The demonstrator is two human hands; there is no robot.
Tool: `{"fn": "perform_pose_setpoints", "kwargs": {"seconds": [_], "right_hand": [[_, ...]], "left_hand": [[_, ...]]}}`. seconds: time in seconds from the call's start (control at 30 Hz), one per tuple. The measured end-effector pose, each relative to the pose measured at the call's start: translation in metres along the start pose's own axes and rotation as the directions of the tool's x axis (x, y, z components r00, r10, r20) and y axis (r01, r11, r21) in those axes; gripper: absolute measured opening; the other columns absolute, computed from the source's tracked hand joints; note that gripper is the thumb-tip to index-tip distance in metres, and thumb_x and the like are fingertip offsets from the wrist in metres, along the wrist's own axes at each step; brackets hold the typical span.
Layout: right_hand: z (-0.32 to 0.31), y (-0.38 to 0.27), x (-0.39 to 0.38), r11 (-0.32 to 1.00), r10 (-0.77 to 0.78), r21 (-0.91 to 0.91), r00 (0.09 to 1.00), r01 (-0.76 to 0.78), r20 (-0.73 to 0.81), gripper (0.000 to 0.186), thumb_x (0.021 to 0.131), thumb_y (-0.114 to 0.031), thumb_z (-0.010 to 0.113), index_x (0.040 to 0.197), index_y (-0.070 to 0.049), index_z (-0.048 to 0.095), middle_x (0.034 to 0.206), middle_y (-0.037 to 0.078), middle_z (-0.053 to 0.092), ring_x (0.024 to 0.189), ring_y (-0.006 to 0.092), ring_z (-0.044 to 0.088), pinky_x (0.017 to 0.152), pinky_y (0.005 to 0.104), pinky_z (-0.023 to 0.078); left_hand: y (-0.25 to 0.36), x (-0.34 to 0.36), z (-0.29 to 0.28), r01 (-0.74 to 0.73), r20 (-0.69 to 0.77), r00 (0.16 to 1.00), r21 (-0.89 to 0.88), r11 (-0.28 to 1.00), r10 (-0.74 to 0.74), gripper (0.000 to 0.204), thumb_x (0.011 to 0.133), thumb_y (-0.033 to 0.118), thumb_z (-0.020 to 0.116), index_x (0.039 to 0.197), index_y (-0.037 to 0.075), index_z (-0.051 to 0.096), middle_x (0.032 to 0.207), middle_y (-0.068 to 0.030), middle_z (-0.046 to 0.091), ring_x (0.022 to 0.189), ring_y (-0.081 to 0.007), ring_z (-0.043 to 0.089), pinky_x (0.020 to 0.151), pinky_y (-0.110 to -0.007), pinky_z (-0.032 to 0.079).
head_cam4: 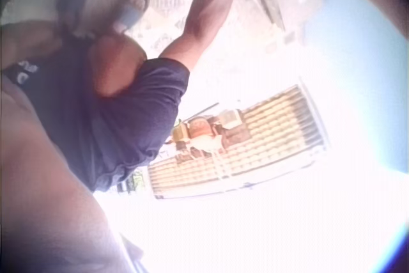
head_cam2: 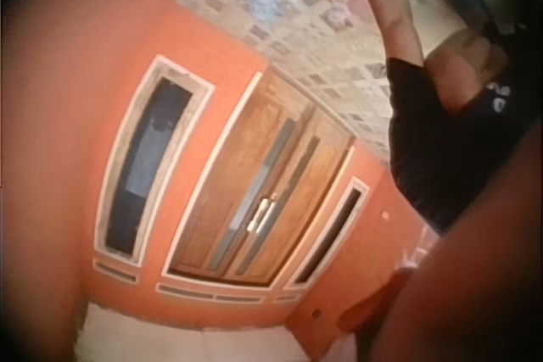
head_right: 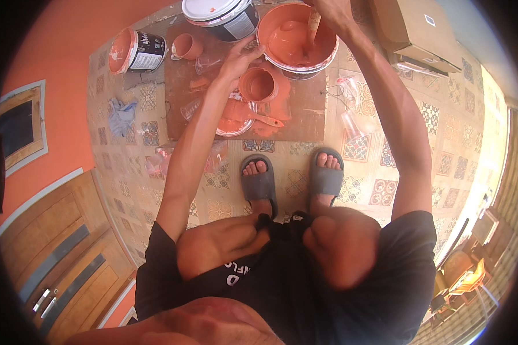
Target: The person mixes orange paint in a bucket using a wooden stick, then pours some into a smaller container. They handle a paintbrush and a plastic cup, and place a lid on a paint can.
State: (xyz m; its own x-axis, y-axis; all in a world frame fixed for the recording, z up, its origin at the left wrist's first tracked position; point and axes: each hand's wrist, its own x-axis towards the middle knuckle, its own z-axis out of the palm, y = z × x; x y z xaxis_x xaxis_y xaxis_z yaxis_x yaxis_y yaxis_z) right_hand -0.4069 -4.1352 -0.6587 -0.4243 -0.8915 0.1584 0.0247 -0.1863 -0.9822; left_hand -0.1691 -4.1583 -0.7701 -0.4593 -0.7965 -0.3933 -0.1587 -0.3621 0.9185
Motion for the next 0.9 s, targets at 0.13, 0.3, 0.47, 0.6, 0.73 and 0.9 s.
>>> {"fn": "perform_pose_setpoints", "kwargs": {"seconds": [0.13, 0.3, 0.47, 0.6, 0.73, 0.9], "right_hand": [[0.002, -0.002, -0.002, 0.998, 0.005, 0.055, 0.958, -0.021, 0.287, 0.053, 0.105, -0.045, 0.06, 0.066, -0.012, 0.047, 0.057, -0.003, 0.043, 0.051, 0.01, 0.04, 0.048, 0.0302, 0.033], [0.002, -0.012, 0.006, 0.998, -0.061, 0.02, 0.998, 0.061, 0.011, 0.048, 0.107, -0.039, 0.059, 0.068, -0.011, 0.05, 0.052, -0.004, 0.041, 0.041, 0.0095, 0.036, 0.04, 0.0286, 0.029], [0.003, -0.01, -0.004, 0.999, 0.036, -0.004, 0.954, -0.037, 0.296, 0.049, 0.106, -0.042, 0.06, 0.069, -0.012, 0.048, 0.055, -0.001, 0.043, 0.046, 0.0111, 0.04, 0.045, 0.0293, 0.033], [0.002, -0.01, -0.005, 0.997, -0.022, -0.076, 0.998, 0.018, -0.05, 0.051, 0.105, -0.044, 0.062, 0.069, -0.01, 0.048, 0.052, -0.004, 0.04, 0.043, 0.0091, 0.037, 0.041, 0.0282, 0.029], [0.007, -0.011, -0.005, 0.992, -0.125, -0.004, 0.988, 0.126, 0.086, 0.045, 0.106, -0.037, 0.061, 0.071, -0.012, 0.048, 0.056, -0.005, 0.039, 0.047, 0.0074, 0.037, 0.043, 0.0281, 0.03], [0.007, -0.018, -0.002, 0.996, 0.042, 0.079, 0.998, -0.046, 0.047, 0.049, 0.104, -0.043, 0.063, 0.069, -0.013, 0.047, 0.053, -0.003, 0.04, 0.043, 0.0088, 0.037, 0.041, 0.0271, 0.03]], "left_hand": [[0.001, 0.002, -0.001, -0.017, -0.017, 1.0, 0.071, 0.997, 0.018, 0.084, 0.085, 0.036, 0.087, 0.152, 0.005, 0.047, 0.111, -0.015, 0.068, 0.098, -0.0228, 0.067, 0.086, -0.035, 0.056], [-0.004, 0.003, -0.001, -0.017, -0.001, 1.0, 0.004, 1.0, 0.017, 0.084, 0.085, 0.036, 0.087, 0.152, 0.005, 0.047, 0.112, -0.0165, 0.068, 0.102, -0.0233, 0.067, 0.088, -0.036, 0.055], [-0.005, 0.005, -0.002, -0.041, -0.012, 0.999, 0.033, 0.999, 0.042, 0.082, 0.085, 0.035, 0.088, 0.151, 0.006, 0.049, 0.111, -0.0161, 0.067, 0.099, -0.0224, 0.066, 0.086, -0.036, 0.055], [-0.003, 0.0, 0.001, -0.027, -0.033, 0.999, 0.063, 0.998, 0.029, 0.08, 0.085, 0.035, 0.088, 0.15, 0.006, 0.052, 0.107, -0.0151, 0.068, 0.098, -0.0215, 0.065, 0.085, -0.035, 0.054], [0.001, -0.001, 0.002, -0.038, -0.051, 0.998, 0.072, 0.997, 0.042, 0.077, 0.085, 0.035, 0.088, 0.148, 0.006, 0.054, 0.102, -0.0131, 0.068, 0.096, -0.0206, 0.066, 0.083, -0.034, 0.054], [-0.001, 0.0, 0.001, -0.046, -0.04, 0.998, 0.07, 0.996, 0.049, 0.077, 0.085, 0.035, 0.088, 0.148, 0.006, 0.054, 0.104, -0.0124, 0.069, 0.094, -0.02, 0.066, 0.082, -0.034, 0.055]]}}
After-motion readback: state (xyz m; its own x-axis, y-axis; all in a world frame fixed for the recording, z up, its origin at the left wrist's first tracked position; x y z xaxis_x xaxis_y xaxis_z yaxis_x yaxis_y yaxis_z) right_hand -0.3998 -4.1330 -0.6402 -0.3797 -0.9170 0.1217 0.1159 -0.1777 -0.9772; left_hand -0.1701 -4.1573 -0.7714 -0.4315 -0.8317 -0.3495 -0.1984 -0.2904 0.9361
